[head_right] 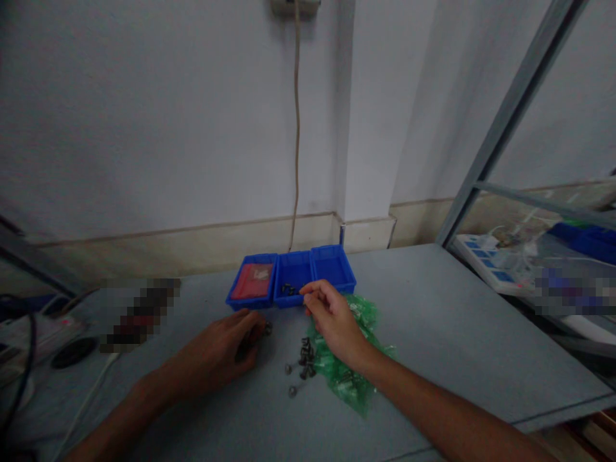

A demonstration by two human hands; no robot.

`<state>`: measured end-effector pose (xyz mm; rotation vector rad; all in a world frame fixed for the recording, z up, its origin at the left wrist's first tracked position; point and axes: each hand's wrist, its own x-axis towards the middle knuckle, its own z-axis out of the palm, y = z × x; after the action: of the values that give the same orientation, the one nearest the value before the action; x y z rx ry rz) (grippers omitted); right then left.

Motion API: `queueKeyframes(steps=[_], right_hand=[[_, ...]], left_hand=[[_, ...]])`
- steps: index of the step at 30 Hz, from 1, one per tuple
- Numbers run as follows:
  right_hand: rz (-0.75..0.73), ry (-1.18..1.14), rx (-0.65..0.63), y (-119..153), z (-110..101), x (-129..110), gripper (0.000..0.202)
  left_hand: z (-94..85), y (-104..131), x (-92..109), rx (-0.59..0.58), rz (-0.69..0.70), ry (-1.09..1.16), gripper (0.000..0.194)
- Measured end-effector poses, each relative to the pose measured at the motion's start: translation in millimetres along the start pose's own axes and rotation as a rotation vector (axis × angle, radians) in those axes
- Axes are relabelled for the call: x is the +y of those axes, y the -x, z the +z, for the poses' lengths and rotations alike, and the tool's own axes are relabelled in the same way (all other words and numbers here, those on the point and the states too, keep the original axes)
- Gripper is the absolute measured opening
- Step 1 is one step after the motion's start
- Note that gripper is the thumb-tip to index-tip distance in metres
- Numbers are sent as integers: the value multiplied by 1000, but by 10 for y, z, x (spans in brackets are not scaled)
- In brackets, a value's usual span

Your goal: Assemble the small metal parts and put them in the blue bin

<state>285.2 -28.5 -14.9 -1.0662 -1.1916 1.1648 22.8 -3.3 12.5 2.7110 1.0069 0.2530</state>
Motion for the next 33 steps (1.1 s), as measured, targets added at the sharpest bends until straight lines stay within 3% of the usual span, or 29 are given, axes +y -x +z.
queueKeyframes(steps=[5, 10, 15, 18, 25, 33], right_hand=[[2, -6, -9, 3, 0, 10, 27], [26, -7, 8, -1, 4, -2, 31], [21, -13, 11, 10, 4, -18, 31], [26, 1, 7, 21, 5, -19, 32], [24, 1, 5, 4, 6, -11, 34], [43, -42, -19, 18, 0, -22, 30]], left_hand=[[71, -19, 5, 56, 69, -39, 31], [76, -25, -33, 82, 47, -50, 27], [156, -25, -181, 129, 67, -77, 41], [196, -37, -234, 101, 63, -87, 44], [217, -72, -206, 52, 39, -10, 26], [205, -46, -232, 80, -6, -11, 39]])
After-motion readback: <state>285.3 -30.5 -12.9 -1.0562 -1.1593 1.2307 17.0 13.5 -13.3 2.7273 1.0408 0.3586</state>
